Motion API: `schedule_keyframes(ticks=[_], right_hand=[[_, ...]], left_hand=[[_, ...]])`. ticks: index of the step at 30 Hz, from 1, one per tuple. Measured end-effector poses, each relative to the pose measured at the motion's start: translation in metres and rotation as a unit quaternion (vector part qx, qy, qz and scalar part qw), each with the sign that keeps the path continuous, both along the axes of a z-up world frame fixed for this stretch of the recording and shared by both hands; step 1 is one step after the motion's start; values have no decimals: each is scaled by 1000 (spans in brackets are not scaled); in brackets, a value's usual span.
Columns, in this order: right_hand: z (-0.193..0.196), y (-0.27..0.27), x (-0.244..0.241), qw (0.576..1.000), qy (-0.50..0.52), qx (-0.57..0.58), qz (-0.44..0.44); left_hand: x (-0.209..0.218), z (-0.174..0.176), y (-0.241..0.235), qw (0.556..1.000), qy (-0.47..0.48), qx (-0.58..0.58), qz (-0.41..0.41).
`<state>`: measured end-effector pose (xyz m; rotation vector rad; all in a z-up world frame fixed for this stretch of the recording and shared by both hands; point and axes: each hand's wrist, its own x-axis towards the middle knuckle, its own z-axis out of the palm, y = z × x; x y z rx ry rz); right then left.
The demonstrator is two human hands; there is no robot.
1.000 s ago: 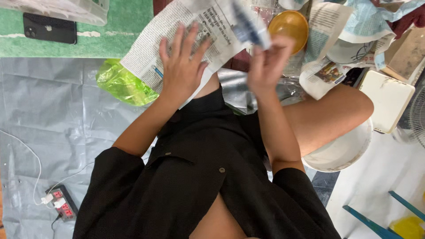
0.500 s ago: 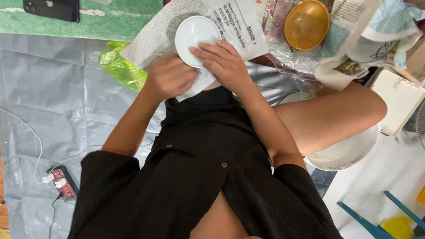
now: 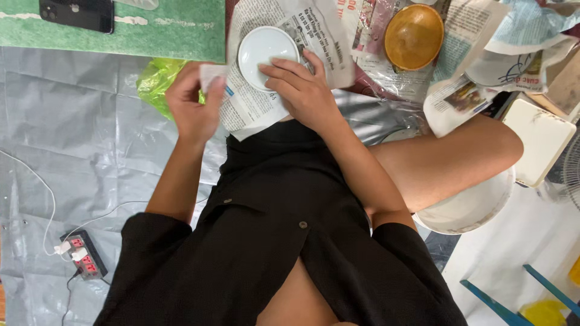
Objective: The person sits on the floor and wraps various ceramic dishes, including bowls and plates, with newspaper. They fold the newspaper around each item individually and place the wrapped items into a white plastic basket.
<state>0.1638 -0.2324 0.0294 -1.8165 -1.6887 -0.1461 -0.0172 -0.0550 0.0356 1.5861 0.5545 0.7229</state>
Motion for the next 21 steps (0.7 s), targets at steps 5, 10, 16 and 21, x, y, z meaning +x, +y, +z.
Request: schedule_keyframes(ticks=[5,10,16,21], right_hand=[[0,-2,3,999,37,-27,7],[0,-9,10,993,88,-4,75],[-16,-9,43,919,221,282,-166],[-18,-49,60,777,598,64,-184]], left_hand=[[28,46,-17,902,109,401,-120],[22,53,-17,885,179,392,-175],[25,43,-16,853,198,445,-187],[24,40,-21,850,199,447,-196]])
